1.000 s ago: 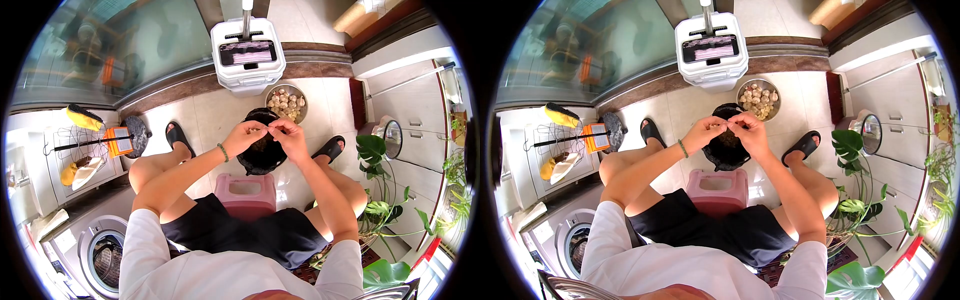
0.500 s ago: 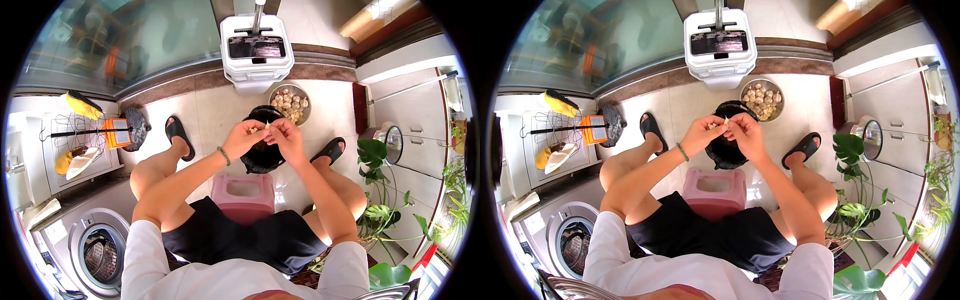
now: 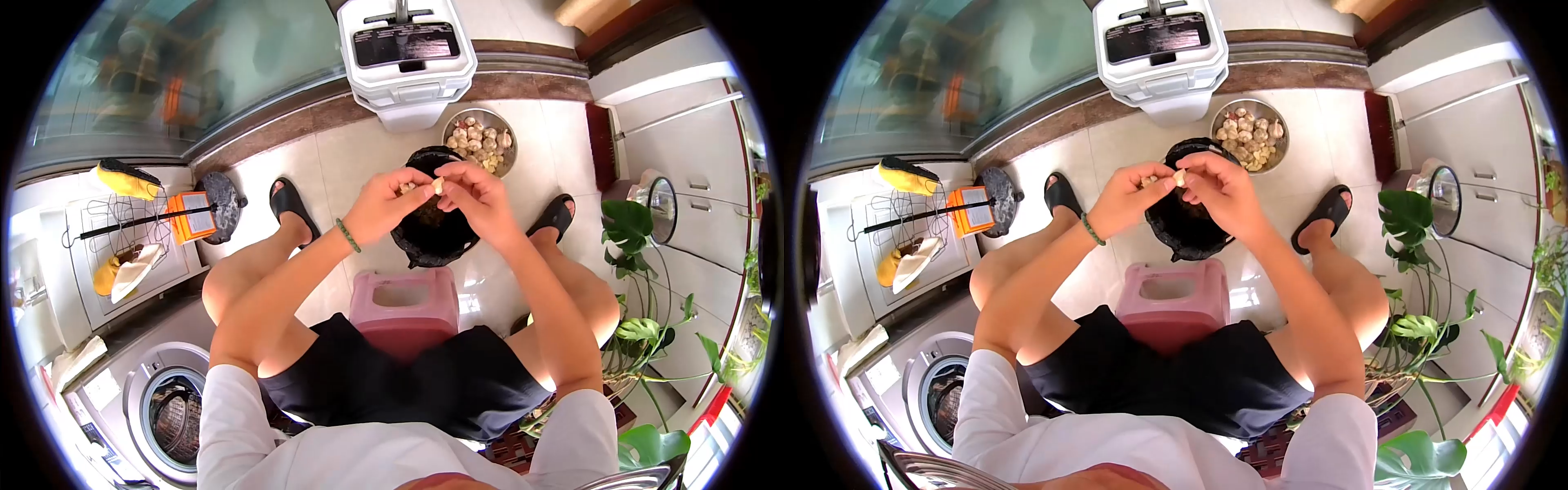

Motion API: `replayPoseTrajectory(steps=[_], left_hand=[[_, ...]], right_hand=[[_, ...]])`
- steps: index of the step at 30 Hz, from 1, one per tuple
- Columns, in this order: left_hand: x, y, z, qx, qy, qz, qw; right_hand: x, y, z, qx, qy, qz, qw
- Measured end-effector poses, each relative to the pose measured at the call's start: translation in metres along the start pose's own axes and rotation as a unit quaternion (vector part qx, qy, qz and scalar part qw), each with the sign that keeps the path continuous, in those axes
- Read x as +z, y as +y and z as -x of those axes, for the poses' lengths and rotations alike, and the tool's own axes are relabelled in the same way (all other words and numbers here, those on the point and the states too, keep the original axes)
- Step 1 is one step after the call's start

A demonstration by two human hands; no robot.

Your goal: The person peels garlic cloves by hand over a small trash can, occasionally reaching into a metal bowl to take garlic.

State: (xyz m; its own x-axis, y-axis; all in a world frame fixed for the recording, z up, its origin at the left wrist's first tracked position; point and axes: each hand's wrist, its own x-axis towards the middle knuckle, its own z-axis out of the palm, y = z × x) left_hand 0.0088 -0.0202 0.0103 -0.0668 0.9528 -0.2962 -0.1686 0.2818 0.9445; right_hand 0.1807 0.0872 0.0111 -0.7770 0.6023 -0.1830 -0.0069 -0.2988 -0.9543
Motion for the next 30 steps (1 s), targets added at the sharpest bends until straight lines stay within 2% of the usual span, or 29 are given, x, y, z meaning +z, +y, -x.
replayPoseTrajectory(steps=[4,6,11,13,15,16,17,18,24,28,30], left_hand=[[-0.002,0.012,-0.004,0.000,0.006,-0.004,1.000],[-0.003,0.011,-0.005,0.036,0.001,0.044,0.998],[0.000,0.009,-0.005,0.029,0.006,0.024,0.999],[0.001,0.006,-0.005,0.023,0.016,0.023,0.999],[0.000,0.000,-0.010,0.084,0.028,-0.088,0.992],[0.001,-0.001,-0.009,0.081,0.025,-0.088,0.993],[0.001,0.000,-0.009,0.089,0.029,-0.170,0.981],[0.002,0.001,-0.010,0.099,0.033,-0.251,0.962],[0.015,-0.003,-0.005,0.127,0.071,-0.390,0.909],[0.014,-0.012,-0.010,0.118,0.110,-0.342,0.926],[0.004,-0.017,-0.016,0.008,0.097,-0.106,0.990]], right_hand=[[-0.004,0.000,-0.005,0.002,0.011,-0.022,1.000],[-0.008,0.003,-0.005,0.011,0.015,-0.028,0.999],[-0.011,0.009,-0.001,0.053,-0.027,-0.018,0.998],[-0.007,0.011,0.000,0.041,-0.021,-0.018,0.999],[-0.007,0.015,0.003,0.030,-0.011,-0.013,0.999],[-0.008,0.017,0.004,0.022,-0.015,0.042,0.999],[-0.010,0.018,0.004,0.012,-0.018,0.098,0.995],[-0.010,0.020,0.004,0.011,-0.015,0.098,0.995],[-0.005,0.031,0.007,-0.015,0.021,0.158,0.987],[-0.005,0.034,0.007,-0.004,0.025,0.178,0.984],[-0.007,0.035,0.006,0.001,0.023,0.174,0.984]])
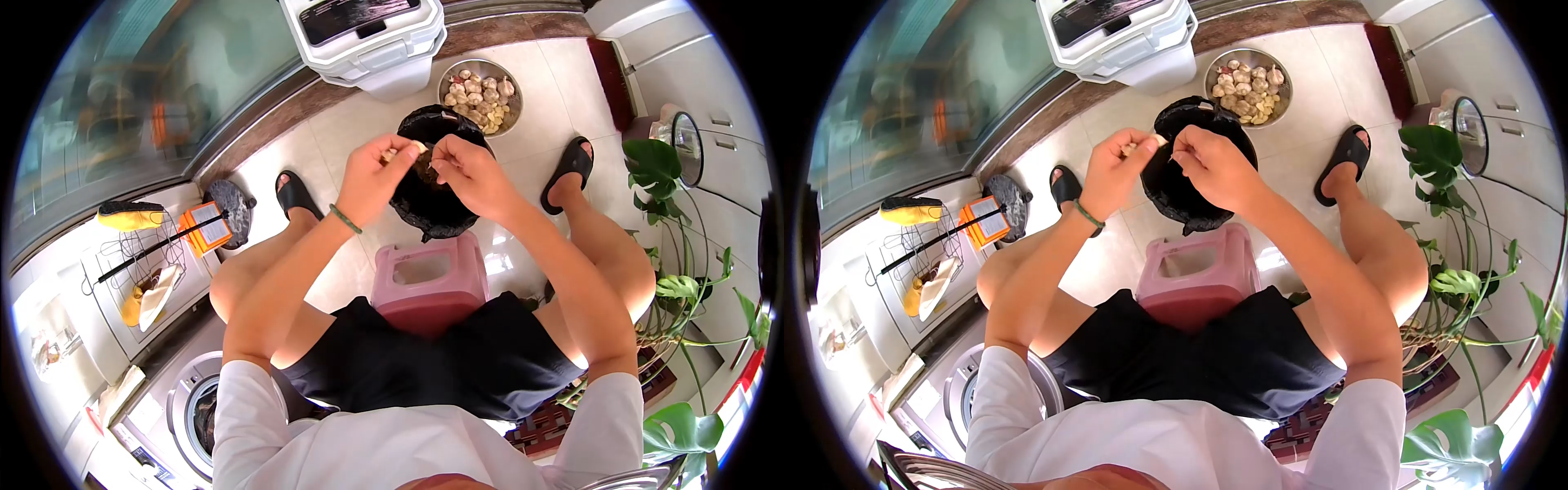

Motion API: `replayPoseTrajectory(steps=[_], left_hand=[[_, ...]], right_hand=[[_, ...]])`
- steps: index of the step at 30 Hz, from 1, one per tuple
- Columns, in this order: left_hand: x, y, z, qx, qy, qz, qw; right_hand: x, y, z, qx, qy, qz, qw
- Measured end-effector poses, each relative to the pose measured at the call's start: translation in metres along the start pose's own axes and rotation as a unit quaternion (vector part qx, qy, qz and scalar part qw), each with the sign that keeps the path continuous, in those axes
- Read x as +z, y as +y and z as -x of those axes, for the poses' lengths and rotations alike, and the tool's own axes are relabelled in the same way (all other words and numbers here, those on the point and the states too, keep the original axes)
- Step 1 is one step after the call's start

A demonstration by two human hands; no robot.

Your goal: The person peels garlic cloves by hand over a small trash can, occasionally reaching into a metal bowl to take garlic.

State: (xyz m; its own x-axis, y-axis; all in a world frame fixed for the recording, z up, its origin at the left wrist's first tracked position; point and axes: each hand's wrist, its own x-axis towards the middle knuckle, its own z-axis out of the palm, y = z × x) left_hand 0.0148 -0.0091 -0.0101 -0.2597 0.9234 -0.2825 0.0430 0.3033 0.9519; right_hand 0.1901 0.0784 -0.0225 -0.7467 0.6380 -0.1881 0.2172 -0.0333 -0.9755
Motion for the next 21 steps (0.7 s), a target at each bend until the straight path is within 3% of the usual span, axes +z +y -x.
replayPoseTrajectory(steps=[3,5,8,13,15,19,21], left_hand=[[-0.007,0.005,-0.003,-0.038,-0.007,0.016,0.999],[-0.006,0.011,-0.002,-0.052,-0.003,0.011,0.999],[-0.006,0.008,-0.002,-0.066,-0.014,0.010,0.998],[-0.007,0.001,-0.005,-0.077,-0.037,0.031,0.996],[-0.007,0.000,-0.005,-0.073,-0.047,0.048,0.995],[-0.007,0.001,-0.005,-0.111,-0.055,0.075,0.989],[-0.008,0.000,-0.004,-0.108,-0.065,0.087,0.988]], right_hand=[[-0.007,-0.001,-0.002,-0.060,0.025,0.058,0.996],[-0.010,0.002,-0.002,-0.123,0.039,0.170,0.977],[-0.015,0.001,-0.003,-0.075,0.005,0.228,0.971],[-0.017,0.013,-0.008,-0.077,0.019,0.136,0.988],[-0.019,0.009,-0.010,0.007,-0.030,0.152,0.988],[-0.017,0.011,-0.009,-0.050,-0.016,0.154,0.987],[-0.011,0.006,-0.007,-0.067,0.015,0.023,0.997]])
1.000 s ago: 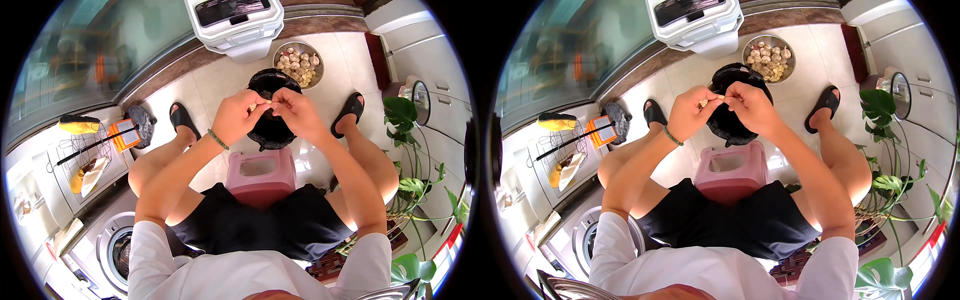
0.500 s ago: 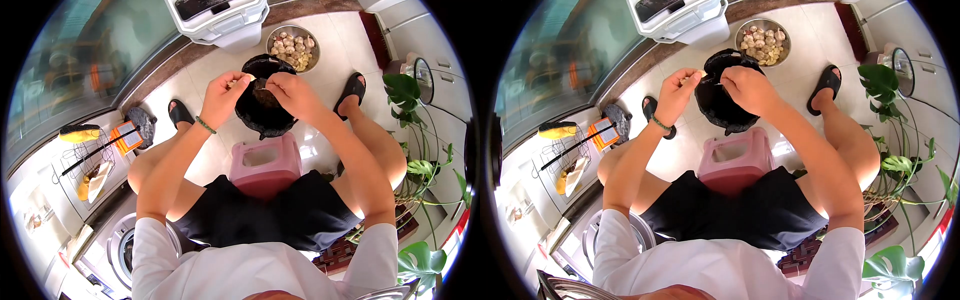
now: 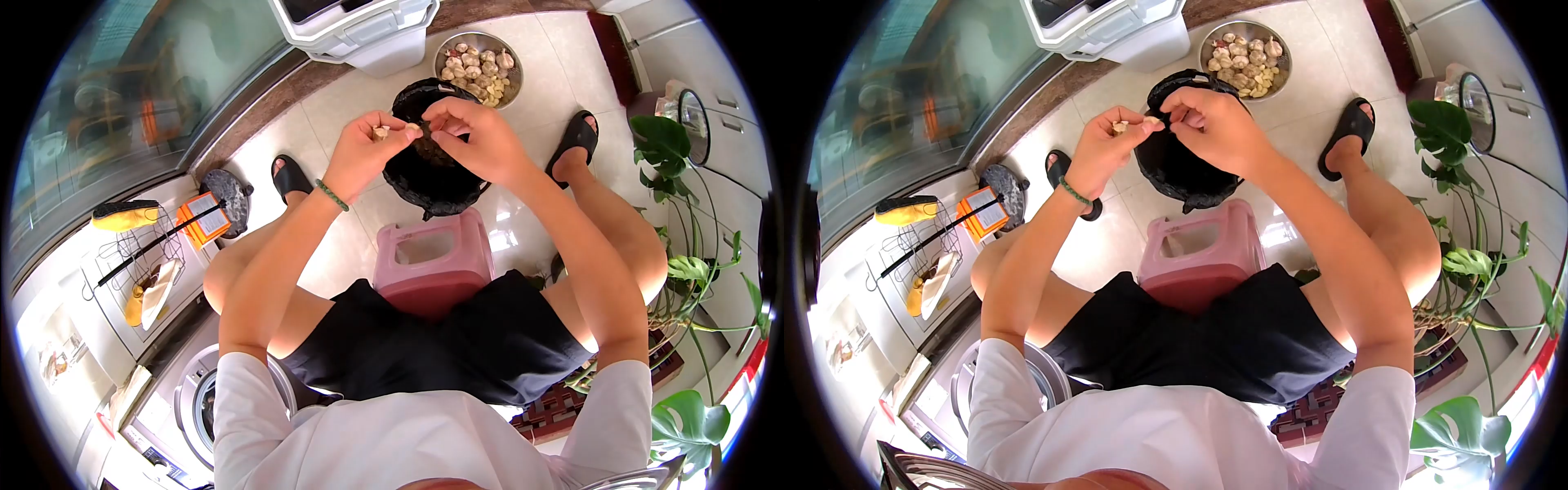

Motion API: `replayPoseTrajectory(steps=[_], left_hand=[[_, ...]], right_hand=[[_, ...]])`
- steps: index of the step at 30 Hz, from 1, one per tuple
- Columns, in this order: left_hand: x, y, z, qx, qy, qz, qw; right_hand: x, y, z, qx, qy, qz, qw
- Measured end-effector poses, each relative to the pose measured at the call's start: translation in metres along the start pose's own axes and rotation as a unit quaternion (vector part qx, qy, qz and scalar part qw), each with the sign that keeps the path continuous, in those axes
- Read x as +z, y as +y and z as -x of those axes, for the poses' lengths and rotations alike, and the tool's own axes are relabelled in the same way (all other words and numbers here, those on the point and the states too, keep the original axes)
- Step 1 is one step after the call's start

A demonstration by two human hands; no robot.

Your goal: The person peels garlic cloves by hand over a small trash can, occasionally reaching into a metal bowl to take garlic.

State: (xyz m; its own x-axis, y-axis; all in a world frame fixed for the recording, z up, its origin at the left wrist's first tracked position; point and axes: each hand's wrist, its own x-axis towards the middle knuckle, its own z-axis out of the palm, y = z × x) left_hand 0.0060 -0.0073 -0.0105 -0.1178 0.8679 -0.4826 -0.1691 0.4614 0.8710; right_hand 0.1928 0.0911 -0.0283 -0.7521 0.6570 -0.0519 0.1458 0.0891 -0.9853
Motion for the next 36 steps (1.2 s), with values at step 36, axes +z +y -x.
replayPoseTrajectory(steps=[36], left_hand=[[0.005,0.005,0.006,0.159,-0.005,0.015,0.987]], right_hand=[[0.010,-0.024,0.008,0.039,0.029,-0.182,0.982]])
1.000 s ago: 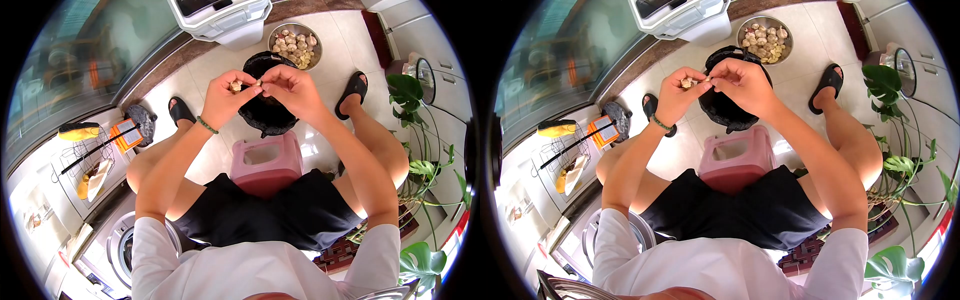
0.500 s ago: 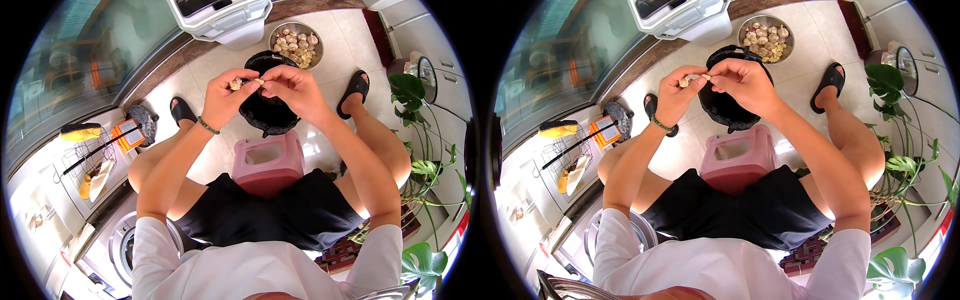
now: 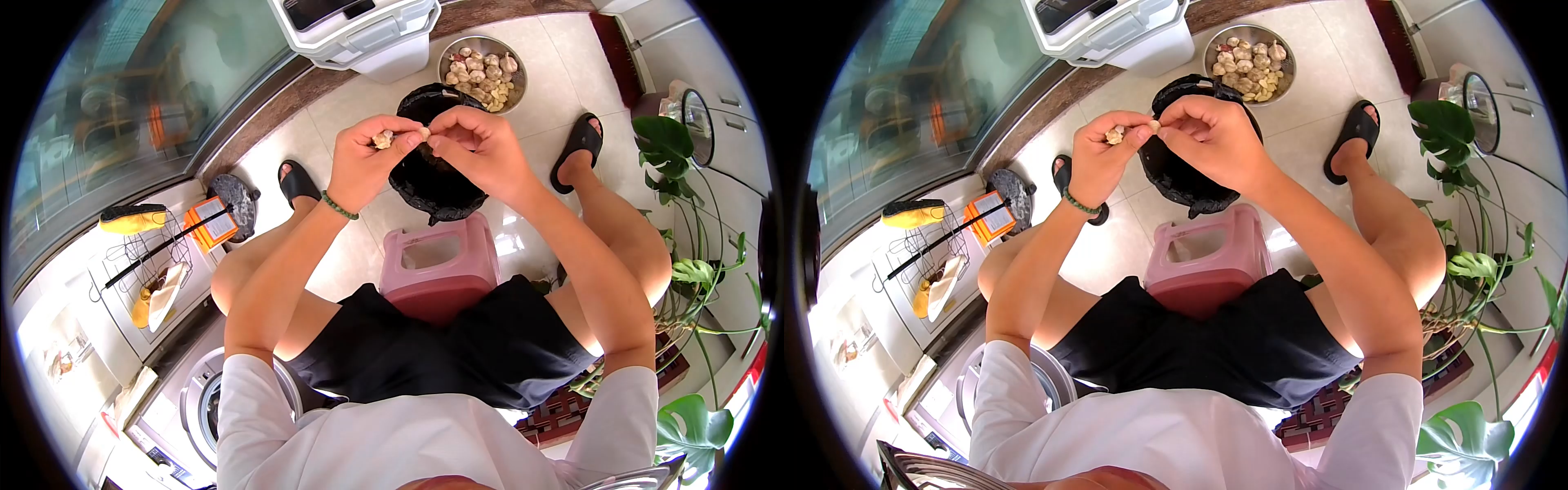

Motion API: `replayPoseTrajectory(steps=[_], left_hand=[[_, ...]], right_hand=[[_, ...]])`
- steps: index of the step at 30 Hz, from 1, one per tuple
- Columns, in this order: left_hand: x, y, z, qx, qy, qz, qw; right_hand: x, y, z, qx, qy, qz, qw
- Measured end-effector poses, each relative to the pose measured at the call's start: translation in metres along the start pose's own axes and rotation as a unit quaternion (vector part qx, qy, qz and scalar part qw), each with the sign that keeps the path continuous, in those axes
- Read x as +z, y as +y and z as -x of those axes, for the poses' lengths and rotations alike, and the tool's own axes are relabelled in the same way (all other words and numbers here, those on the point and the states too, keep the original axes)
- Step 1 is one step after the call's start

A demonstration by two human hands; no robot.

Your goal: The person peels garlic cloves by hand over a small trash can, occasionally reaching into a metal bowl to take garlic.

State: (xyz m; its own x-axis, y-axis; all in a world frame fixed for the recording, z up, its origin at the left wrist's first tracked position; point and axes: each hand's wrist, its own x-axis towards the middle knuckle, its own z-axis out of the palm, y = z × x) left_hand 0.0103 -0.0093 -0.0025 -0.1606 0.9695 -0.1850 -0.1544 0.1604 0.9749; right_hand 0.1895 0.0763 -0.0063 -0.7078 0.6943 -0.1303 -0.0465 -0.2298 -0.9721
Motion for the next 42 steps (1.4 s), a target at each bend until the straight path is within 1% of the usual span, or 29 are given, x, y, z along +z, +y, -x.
replayPoseTrajectory(steps=[2,5,6,7,9,11,13,14,15,16,17,18,19,21,22,25,27,29,36,40,42], left_hand=[[0.000,0.001,0.000,0.008,-0.004,-0.018,1.000],[0.003,0.008,0.001,0.013,-0.006,-0.038,0.999],[0.003,0.007,0.001,0.013,-0.006,-0.038,0.999],[0.003,0.006,0.001,-0.001,-0.001,-0.028,1.000],[0.001,0.003,0.000,-0.015,0.003,-0.017,1.000],[-0.003,0.000,-0.001,-0.036,0.006,-0.044,0.998],[0.000,0.002,0.000,-0.033,0.003,-0.039,0.999],[0.001,0.002,0.000,-0.030,0.000,-0.033,0.999],[0.002,0.002,0.002,-0.029,0.000,-0.033,0.999],[0.002,0.001,0.003,-0.025,-0.006,-0.053,0.998],[0.001,0.000,0.003,-0.019,-0.012,-0.074,0.997],[0.000,0.002,0.003,-0.012,-0.019,-0.121,0.992],[0.000,0.002,0.001,0.001,-0.015,-0.125,0.992],[0.001,0.001,0.002,-0.012,-0.019,-0.109,0.994],[0.003,0.002,0.003,-0.022,-0.017,-0.066,0.997],[0.003,-0.005,0.002,-0.014,-0.032,-0.060,0.998],[0.006,-0.008,0.003,-0.001,-0.026,-0.059,0.998],[0.008,-0.009,0.005,-0.011,-0.009,-0.058,0.998],[0.010,-0.016,0.009,0.017,0.023,-0.061,0.998],[0.010,-0.014,0.009,-0.005,0.034,-0.043,0.998],[0.007,-0.013,0.005,-0.032,0.032,0.052,0.998]], right_hand=[[0.000,0.000,0.000,0.001,-0.001,0.012,1.000],[0.001,-0.001,-0.001,0.006,0.001,-0.006,1.000],[0.001,-0.004,-0.002,0.029,0.009,-0.038,0.999],[0.002,-0.005,-0.002,0.053,0.017,-0.071,0.996],[0.000,-0.004,-0.003,0.048,0.013,-0.063,0.997],[-0.001,0.002,-0.003,0.043,0.009,-0.055,0.998],[-0.001,0.008,-0.003,-0.013,0.019,0.005,1.000],[-0.002,0.008,-0.003,-0.014,0.019,0.005,1.000],[-0.002,0.005,-0.002,-0.033,0.023,0.037,0.999],[-0.002,0.002,-0.003,-0.053,0.025,0.068,0.996],[-0.001,-0.001,-0.002,-0.059,0.023,0.069,0.996],[0.000,-0.005,0.000,-0.059,0.017,0.092,0.994],[-0.001,-0.010,-0.001,-0.065,0.011,0.118,0.991],[-0.002,-0.006,-0.002,-0.084,-0.023,0.140,0.986],[-0.003,-0.006,-0.002,-0.089,-0.030,0.144,0.985],[-0.002,-0.005,-0.002,-0.103,-0.050,0.161,0.980],[-0.002,-0.003,-0.002,-0.087,-0.058,0.160,0.981],[-0.001,-0.005,-0.001,-0.093,-0.059,0.172,0.979],[0.003,0.001,-0.003,-0.074,-0.037,0.156,0.984],[0.005,0.002,-0.004,-0.077,-0.021,0.146,0.986],[0.007,0.001,-0.006,-0.069,-0.008,0.113,0.991]])
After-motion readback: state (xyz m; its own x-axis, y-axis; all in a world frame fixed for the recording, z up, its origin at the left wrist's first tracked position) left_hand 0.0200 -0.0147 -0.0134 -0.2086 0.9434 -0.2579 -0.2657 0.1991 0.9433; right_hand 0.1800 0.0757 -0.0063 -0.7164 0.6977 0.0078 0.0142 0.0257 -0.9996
